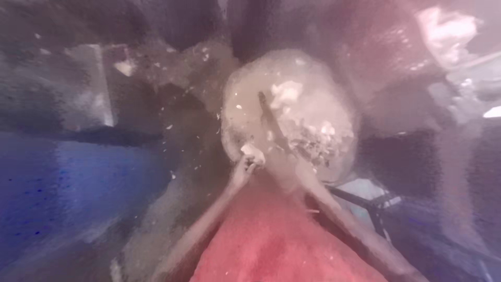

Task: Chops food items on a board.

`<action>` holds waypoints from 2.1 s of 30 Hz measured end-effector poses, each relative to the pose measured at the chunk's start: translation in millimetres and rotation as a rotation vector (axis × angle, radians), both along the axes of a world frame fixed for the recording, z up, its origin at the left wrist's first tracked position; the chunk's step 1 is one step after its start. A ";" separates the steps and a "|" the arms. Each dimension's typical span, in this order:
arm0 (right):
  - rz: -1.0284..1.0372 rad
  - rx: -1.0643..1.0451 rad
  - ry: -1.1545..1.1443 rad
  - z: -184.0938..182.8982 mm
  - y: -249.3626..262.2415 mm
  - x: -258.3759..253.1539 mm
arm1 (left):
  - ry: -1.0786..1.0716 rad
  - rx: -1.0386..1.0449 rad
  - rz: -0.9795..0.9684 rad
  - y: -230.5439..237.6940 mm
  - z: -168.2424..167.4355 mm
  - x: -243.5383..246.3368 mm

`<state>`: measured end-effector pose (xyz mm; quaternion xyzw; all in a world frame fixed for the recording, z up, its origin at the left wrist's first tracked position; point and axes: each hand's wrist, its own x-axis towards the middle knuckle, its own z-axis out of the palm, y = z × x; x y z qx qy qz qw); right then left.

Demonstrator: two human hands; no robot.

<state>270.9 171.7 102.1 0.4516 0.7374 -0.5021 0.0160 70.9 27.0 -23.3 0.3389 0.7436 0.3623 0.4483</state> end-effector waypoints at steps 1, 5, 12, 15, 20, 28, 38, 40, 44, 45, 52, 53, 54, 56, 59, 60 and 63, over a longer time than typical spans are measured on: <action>-0.014 0.046 0.158 19.8 0.7 -7.5 | 0.058 -0.026 -0.031 2.8 0.3 0.3; 0.025 0.285 0.575 67.3 -21.6 -29.1 | 0.083 -0.108 -0.019 9.5 -0.6 -1.7; 0.183 -0.123 -0.256 -77.7 -45.0 -18.2 | 0.187 -0.077 -0.115 2.9 6.1 -6.5; 0.194 -0.203 -0.288 -78.5 -42.7 -14.8 | 0.480 0.037 -0.208 -1.5 13.3 -8.5; 0.159 -0.327 -0.224 -83.1 -10.7 -26.3 | 0.735 0.231 -0.506 20.9 -18.0 -33.7; 0.099 -0.010 -0.157 -40.1 -6.4 -51.0 | 0.071 -0.401 -0.356 1.1 26.8 -35.2; 0.166 -0.125 -0.304 5.2 -16.4 -28.3 | -0.556 -0.244 0.207 -72.4 4.1 -54.8; 0.155 -0.159 -0.227 25.2 -29.5 -45.7 | -0.531 -0.256 0.188 -70.7 3.5 -55.7; 0.320 -0.123 -0.326 -47.8 -22.4 -31.5 | -0.551 -0.235 0.172 -70.6 -2.5 -60.3; 0.338 -0.098 -0.353 -59.2 -18.2 -23.8 | -0.559 -0.235 0.174 -73.8 -3.1 -60.2; 0.229 -0.215 -0.301 -18.8 -36.4 -33.6 | -0.626 -0.209 0.194 -83.1 -25.9 -59.5; 0.256 -0.281 -0.305 -33.3 -38.9 -32.6 | -0.654 -0.198 0.188 -81.6 -26.6 -60.4; 0.287 -0.340 -0.312 -54.8 -39.5 -26.6 | -0.670 -0.188 0.179 -80.1 -24.3 -62.0; 0.257 -0.473 -0.273 -91.3 -33.0 -5.4 | -0.554 -0.174 0.142 -67.3 -0.7 -64.4; -0.007 -0.475 -0.190 -95.2 -19.8 24.4 | 0.188 -0.195 0.004 -38.3 49.8 -44.7; -0.056 -0.371 -0.219 -87.7 -11.7 26.8 | 0.426 -0.149 -0.051 -28.9 50.6 -34.4; -0.053 -0.056 -0.227 -54.9 13.7 11.7 | 0.726 -0.090 -0.259 -0.7 22.7 -14.9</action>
